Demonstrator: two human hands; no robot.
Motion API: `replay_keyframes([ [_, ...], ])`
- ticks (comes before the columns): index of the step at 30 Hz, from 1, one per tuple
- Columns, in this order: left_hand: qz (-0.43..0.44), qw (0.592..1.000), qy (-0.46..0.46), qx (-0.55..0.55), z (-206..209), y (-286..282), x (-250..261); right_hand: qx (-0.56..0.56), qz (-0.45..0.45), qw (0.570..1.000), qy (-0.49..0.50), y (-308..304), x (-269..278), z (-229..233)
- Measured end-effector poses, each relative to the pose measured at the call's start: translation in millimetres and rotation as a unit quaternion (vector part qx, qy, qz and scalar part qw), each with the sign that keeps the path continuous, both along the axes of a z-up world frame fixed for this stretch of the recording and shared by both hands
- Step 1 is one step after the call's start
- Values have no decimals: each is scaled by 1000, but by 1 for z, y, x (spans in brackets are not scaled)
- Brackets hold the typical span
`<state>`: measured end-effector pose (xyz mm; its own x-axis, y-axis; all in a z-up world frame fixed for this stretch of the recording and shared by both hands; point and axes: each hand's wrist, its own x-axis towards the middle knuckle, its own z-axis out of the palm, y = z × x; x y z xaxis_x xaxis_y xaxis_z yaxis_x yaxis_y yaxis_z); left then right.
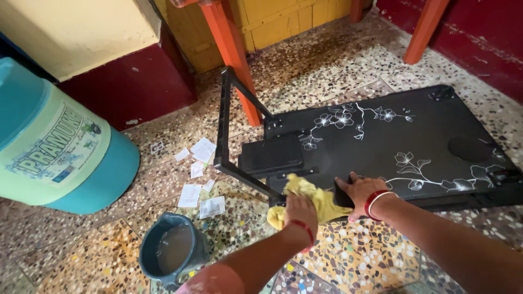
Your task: The person wipes the underside of a black table with a yellow cloth, then attaches a metal leg to the table using a screwdriver. The person continues to secure the leg by tightening screws.
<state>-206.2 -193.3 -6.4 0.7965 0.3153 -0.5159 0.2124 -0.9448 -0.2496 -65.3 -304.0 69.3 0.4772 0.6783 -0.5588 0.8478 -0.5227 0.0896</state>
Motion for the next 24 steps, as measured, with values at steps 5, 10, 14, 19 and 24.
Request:
replay_keyframes([
  [5, -132, 981, -106, -99, 16, 13, -55, 8, -6, 1000, -1, -4, -2, -2],
  [10, -146, 969, -153, -130, 25, 50, -97, 29, -20, 999, 2, -13, -4, -2],
  [14, -90, 988, -88, -93, 37, 52, -99, 38, -17, 999, 7, -15, -4, -4],
  [19, 23, 994, -14, -110, 61, 30, -44, 57, -21, 998, 12, -19, -5, -6],
  [24, -3, 998, -32, -45, 85, 36, 17, 47, -4, 999, 6, -16, -1, -7],
])
